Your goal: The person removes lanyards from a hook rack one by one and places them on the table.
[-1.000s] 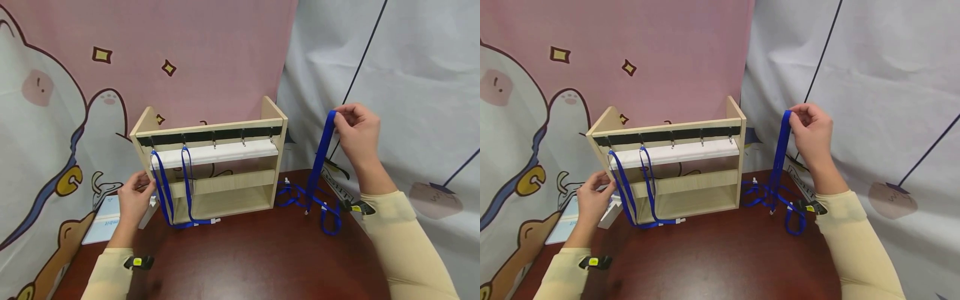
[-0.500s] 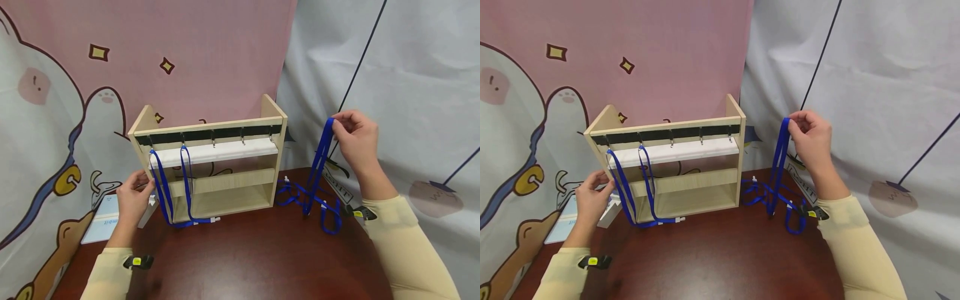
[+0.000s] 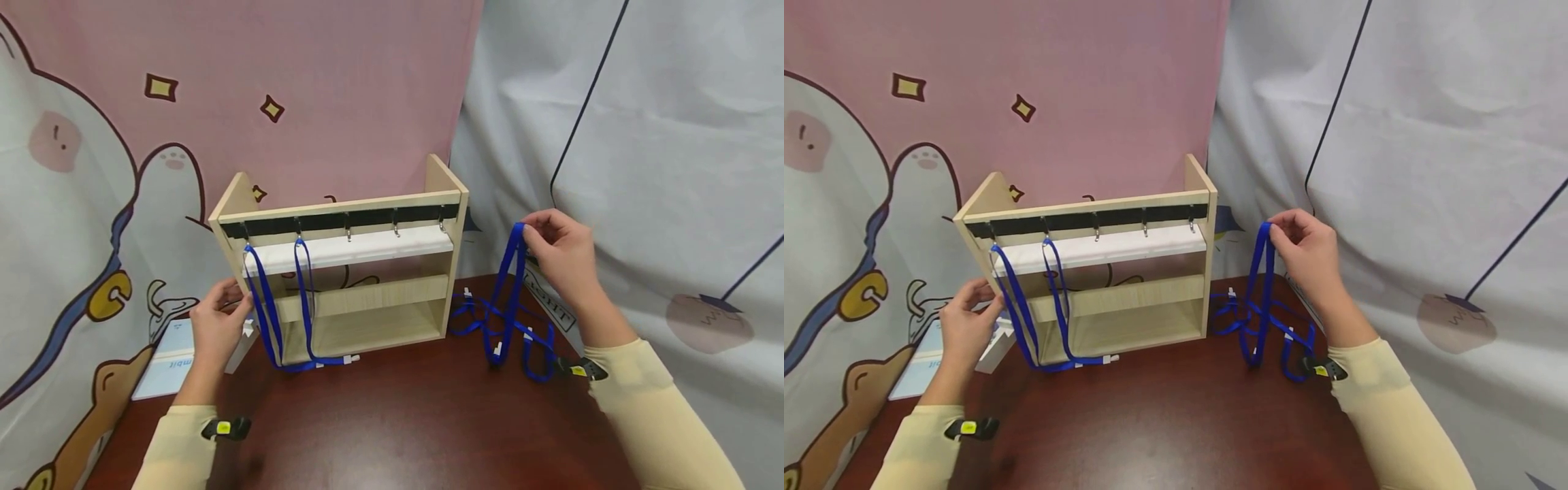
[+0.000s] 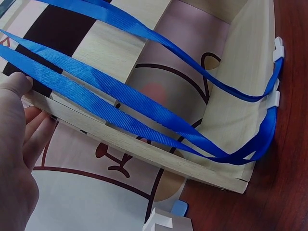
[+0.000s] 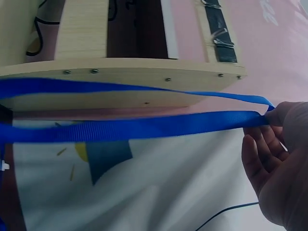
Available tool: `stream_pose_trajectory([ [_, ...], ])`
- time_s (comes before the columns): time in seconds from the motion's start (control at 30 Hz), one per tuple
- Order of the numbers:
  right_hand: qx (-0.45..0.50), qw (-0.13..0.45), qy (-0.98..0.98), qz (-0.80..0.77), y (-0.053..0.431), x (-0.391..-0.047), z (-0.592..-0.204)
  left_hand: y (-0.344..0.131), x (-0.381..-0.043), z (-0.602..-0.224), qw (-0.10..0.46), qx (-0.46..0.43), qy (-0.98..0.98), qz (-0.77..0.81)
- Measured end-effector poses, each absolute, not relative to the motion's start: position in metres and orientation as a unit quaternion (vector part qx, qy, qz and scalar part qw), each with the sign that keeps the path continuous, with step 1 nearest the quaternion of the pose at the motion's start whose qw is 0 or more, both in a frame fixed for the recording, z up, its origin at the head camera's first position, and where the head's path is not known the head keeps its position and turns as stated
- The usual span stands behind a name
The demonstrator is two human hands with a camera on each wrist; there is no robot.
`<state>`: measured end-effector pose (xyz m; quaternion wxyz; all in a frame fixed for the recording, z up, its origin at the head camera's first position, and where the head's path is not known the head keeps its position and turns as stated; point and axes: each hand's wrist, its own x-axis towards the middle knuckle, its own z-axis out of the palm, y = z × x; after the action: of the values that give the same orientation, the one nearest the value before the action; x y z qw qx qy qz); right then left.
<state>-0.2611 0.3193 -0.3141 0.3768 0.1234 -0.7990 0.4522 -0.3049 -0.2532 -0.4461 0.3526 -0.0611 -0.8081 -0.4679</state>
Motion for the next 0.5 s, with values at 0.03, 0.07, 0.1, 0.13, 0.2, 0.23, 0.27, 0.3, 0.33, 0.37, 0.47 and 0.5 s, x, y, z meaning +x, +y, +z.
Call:
stream_pose_trajectory([
  [0.03, 0.124, 0.373, -0.802, 0.449, 0.32, -0.262, -0.318, -0.253, -0.305, -0.446, 0.353, -0.061, -0.808, -0.468],
  [0.07, 0.125, 0.369, -0.805, 0.446, 0.321, -0.263, -0.323, -0.253, -0.305, -0.447, 0.353, -0.06, -0.808, -0.469],
  [0.1, 0.125, 0.367, -0.808, 0.444, 0.323, -0.265, -0.327, -0.253, -0.305, -0.447, 0.353, -0.06, -0.808, -0.468],
  [0.13, 0.126, 0.363, -0.811, 0.442, 0.324, -0.266, -0.331, -0.253, -0.304, -0.447, 0.353, -0.06, -0.808, -0.468],
  [0.2, 0.124, 0.357, -0.814, 0.441, 0.327, -0.269, -0.339, -0.253, -0.304, -0.446, 0.353, -0.061, -0.809, -0.467],
  [0.23, 0.122, 0.353, -0.816, 0.441, 0.327, -0.269, -0.343, -0.253, -0.304, -0.446, 0.353, -0.061, -0.809, -0.467],
  [0.27, 0.121, 0.349, -0.816, 0.445, 0.328, -0.269, -0.347, -0.253, -0.304, -0.446, 0.353, -0.062, -0.809, -0.467],
  [0.3, 0.116, 0.343, -0.817, 0.448, 0.327, -0.268, -0.349, -0.253, -0.304, -0.446, 0.352, -0.062, -0.809, -0.466],
  [0.33, 0.112, 0.339, -0.819, 0.449, 0.327, -0.268, -0.352, -0.253, -0.305, -0.446, 0.352, -0.061, -0.809, -0.466],
  [0.37, 0.11, 0.335, -0.82, 0.451, 0.327, -0.268, -0.356, -0.253, -0.305, -0.446, 0.352, -0.06, -0.81, -0.466],
  [0.47, 0.107, 0.324, -0.828, 0.446, 0.328, -0.268, -0.366, -0.253, -0.305, -0.447, 0.351, -0.057, -0.81, -0.466],
  [0.5, 0.106, 0.321, -0.831, 0.442, 0.328, -0.269, -0.369, -0.253, -0.305, -0.447, 0.351, -0.056, -0.811, -0.466],
])
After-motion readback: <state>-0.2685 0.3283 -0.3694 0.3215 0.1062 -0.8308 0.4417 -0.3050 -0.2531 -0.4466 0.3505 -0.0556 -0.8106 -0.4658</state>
